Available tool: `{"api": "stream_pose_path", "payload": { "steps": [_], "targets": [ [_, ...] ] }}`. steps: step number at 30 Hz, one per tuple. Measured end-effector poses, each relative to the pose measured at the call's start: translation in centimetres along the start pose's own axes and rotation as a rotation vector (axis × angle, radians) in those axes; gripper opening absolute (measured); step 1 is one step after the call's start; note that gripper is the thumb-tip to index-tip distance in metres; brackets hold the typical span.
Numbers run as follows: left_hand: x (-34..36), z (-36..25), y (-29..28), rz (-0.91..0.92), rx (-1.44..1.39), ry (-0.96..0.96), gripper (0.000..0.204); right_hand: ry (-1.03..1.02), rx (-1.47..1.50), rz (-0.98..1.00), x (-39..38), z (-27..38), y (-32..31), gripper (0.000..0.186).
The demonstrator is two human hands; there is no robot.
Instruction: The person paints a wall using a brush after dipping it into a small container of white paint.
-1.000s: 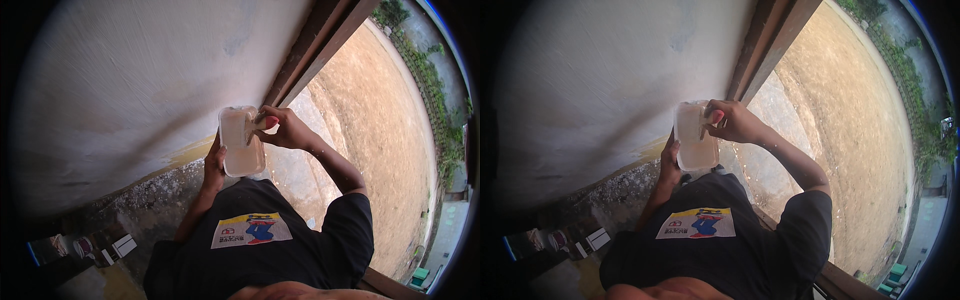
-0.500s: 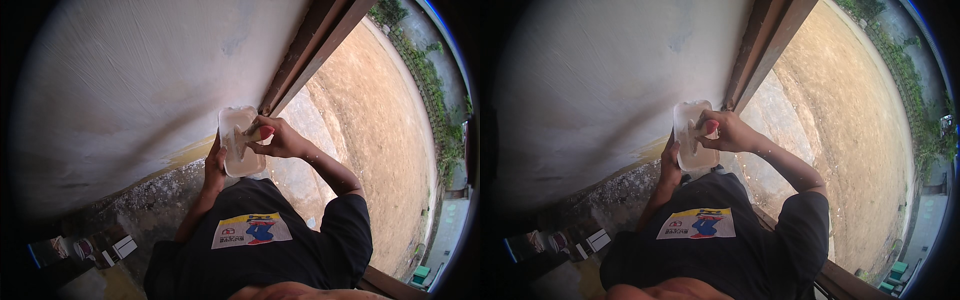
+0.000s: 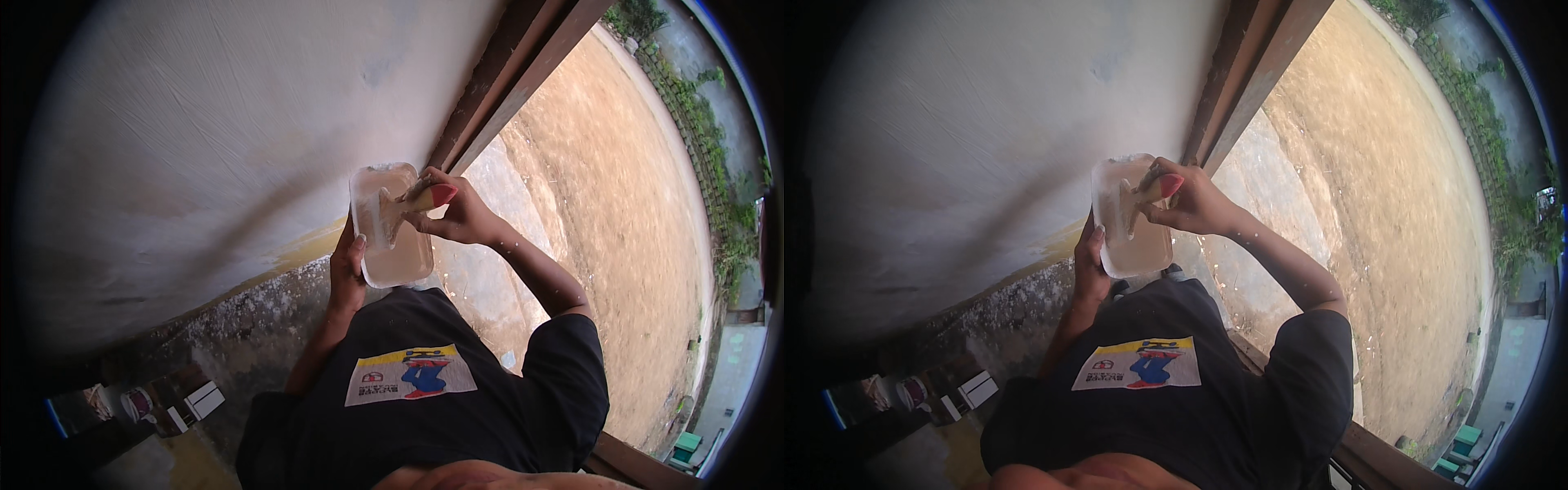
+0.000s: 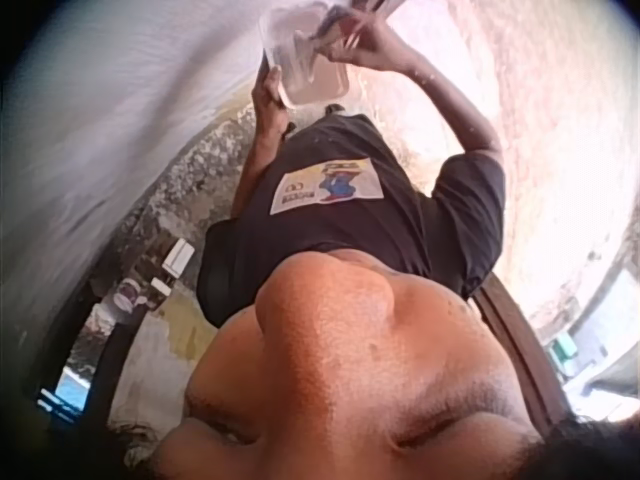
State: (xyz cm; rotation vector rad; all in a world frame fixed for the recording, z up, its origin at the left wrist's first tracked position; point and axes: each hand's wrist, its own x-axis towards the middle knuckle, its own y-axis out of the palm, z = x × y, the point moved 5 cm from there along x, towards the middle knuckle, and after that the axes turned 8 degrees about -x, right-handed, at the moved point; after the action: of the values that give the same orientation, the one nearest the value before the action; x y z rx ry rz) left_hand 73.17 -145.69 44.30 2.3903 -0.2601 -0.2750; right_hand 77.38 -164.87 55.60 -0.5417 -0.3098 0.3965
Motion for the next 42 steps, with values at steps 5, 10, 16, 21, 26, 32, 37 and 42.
{"api": "stream_pose_path", "payload": {
  "steps": [5,10,16,21,26,32,37,42],
  "targets": [
    [0.5,-0.7,-0.4,-0.033,0.010,0.012,0.059,-0.024,-0.031,0.163,0.1,2.3,0.5,0.034],
    [0.5,-0.3,-0.8,-0.041,-0.038,0.040,0.060,-0.077,-0.265,0.222,0.7,4.5,-0.7,0.036],
    [0.4,-0.4,-1.0,-0.051,-0.044,0.024,0.060,-0.150,-0.405,0.197,1.5,5.3,-1.0,0.034],
    [0.5,-0.7,-0.9,-0.037,-0.048,0.022,0.061,-0.056,-0.413,0.121,2.4,5.1,-1.8,0.029],
    [0.5,-0.3,-0.9,-0.010,0.065,0.030,0.063,0.030,-0.371,-0.026,2.9,4.4,-3.4,0.030],
    [0.3,-0.2,0.0,0.029,0.013,-0.024,0.064,0.087,-0.391,-0.146,3.3,4.0,-4.4,0.029],
    [0.3,-0.3,0.5,0.030,0.058,0.037,0.064,0.297,-0.235,-0.315,3.1,2.0,-4.3,0.030],
    [0.4,-0.3,0.6,-0.002,0.002,0.073,0.064,0.315,0.126,-0.415,2.4,0.4,-2.6,0.035]
  ]
}}
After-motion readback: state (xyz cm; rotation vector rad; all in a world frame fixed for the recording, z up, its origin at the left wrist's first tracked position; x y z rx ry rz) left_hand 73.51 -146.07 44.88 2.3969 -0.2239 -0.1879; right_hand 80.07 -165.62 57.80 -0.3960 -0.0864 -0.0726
